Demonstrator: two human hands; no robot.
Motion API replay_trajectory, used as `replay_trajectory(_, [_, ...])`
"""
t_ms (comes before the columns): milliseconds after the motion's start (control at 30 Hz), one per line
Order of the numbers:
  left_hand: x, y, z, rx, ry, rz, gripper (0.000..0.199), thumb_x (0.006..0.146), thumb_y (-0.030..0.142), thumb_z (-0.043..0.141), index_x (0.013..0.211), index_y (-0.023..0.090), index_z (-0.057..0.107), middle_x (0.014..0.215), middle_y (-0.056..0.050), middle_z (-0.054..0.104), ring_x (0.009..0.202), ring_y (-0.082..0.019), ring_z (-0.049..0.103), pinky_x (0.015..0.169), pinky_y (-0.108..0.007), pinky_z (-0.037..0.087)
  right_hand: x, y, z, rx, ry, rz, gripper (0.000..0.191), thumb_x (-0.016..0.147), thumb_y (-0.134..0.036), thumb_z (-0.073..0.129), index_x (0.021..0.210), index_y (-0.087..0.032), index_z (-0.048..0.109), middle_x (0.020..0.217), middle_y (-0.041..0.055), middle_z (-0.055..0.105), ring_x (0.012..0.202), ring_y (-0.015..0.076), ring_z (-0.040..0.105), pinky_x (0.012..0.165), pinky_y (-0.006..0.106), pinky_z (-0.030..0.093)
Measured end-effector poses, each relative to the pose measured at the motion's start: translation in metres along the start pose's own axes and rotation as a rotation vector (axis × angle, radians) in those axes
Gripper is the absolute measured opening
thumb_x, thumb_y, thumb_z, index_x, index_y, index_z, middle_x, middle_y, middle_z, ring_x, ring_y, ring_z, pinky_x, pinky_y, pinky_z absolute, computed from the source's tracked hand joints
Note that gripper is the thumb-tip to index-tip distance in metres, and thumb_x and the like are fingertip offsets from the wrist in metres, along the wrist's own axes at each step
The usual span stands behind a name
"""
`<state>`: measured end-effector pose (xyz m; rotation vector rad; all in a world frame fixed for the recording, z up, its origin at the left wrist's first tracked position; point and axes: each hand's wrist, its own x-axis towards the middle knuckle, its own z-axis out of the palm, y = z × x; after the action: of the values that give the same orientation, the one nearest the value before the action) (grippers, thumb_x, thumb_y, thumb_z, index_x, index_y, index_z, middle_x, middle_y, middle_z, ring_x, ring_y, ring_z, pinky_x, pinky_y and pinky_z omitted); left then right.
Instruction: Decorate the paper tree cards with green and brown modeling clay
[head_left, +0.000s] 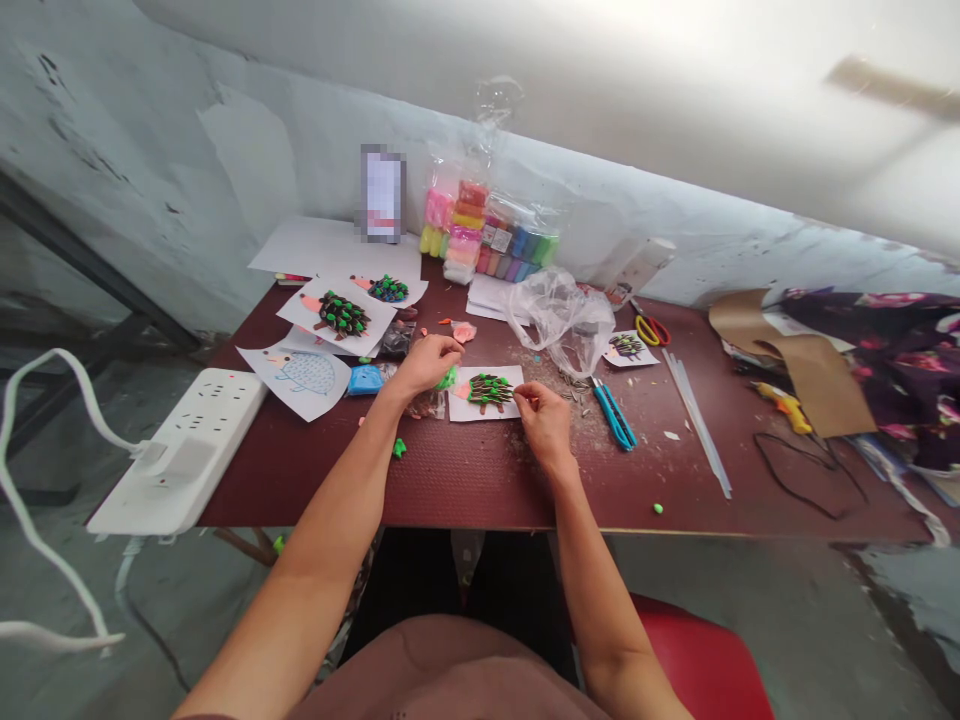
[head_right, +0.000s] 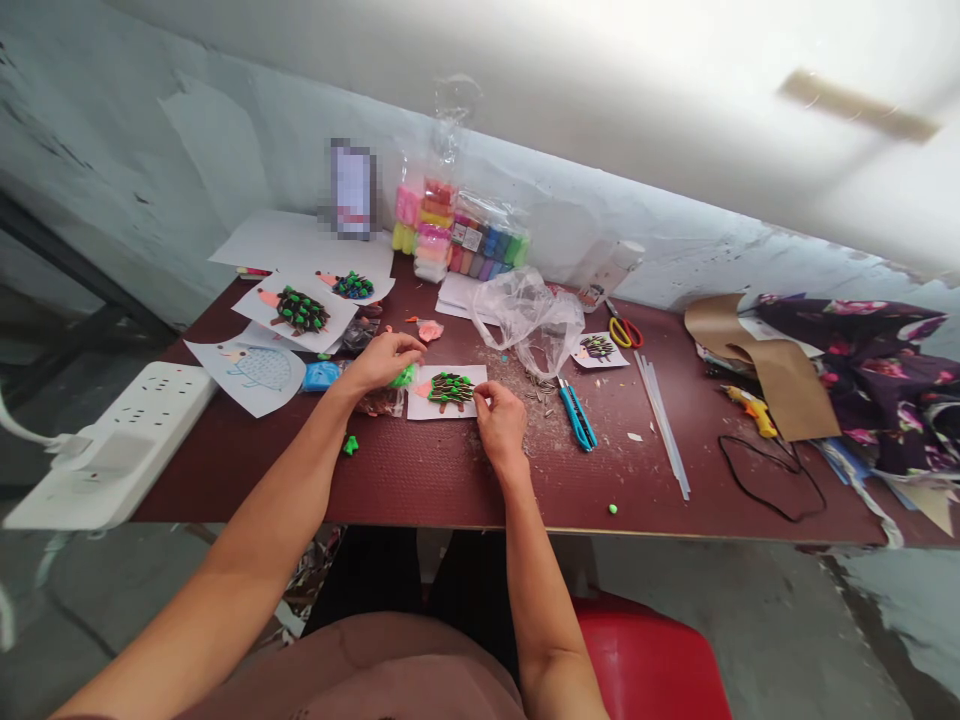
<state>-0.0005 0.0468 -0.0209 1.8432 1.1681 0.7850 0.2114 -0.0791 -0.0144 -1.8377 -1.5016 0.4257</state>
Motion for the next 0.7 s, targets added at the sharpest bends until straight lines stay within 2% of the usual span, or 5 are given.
replay_trajectory(133, [-0.001, 0.000, 0.000, 0.048, 0.005, 0.000, 0.026, 0.078, 0.021, 0.056, 0.089, 0.016, 0.079, 0.090, -0.009, 0.079, 0.087, -0.025, 0.072, 0.086, -0.032, 0.053, 0.001, 0.002, 0.000, -0.095, 0.002, -0.041, 0.013, 0.085, -0.027, 0.064, 0.086, -0.022, 0.077, 0.090, 0.0063, 0.068, 0.078, 0.0198, 0.060, 0.074, 0.031, 0.043])
replay_trajectory(367, [-0.003, 0.008, -0.003, 0.141, -0.042, -0.023, 0.031, 0.082, 0.021, 0.053, 0.097, 0.014, 0.079, 0.101, -0.009, 0.079, 0.100, -0.023, 0.072, 0.095, -0.028, 0.052, 0.003, 0.004, 0.002, -0.198, -0.037, -0.019, 0.015, 0.089, -0.024, 0.063, 0.090, -0.020, 0.078, 0.091, 0.0059, 0.067, 0.080, 0.0192, 0.060, 0.075, 0.030, 0.042])
replay_trajectory(700, [-0.003, 0.010, -0.004, 0.156, -0.056, -0.033, 0.030, 0.083, 0.020, 0.054, 0.098, 0.014, 0.079, 0.103, -0.010, 0.079, 0.099, -0.023, 0.072, 0.094, -0.029, 0.052, 0.004, -0.002, 0.003, -0.244, -0.041, -0.025, 0.015, 0.089, -0.022, 0.064, 0.091, -0.020, 0.079, 0.091, 0.0057, 0.069, 0.079, 0.0184, 0.061, 0.072, 0.029, 0.041])
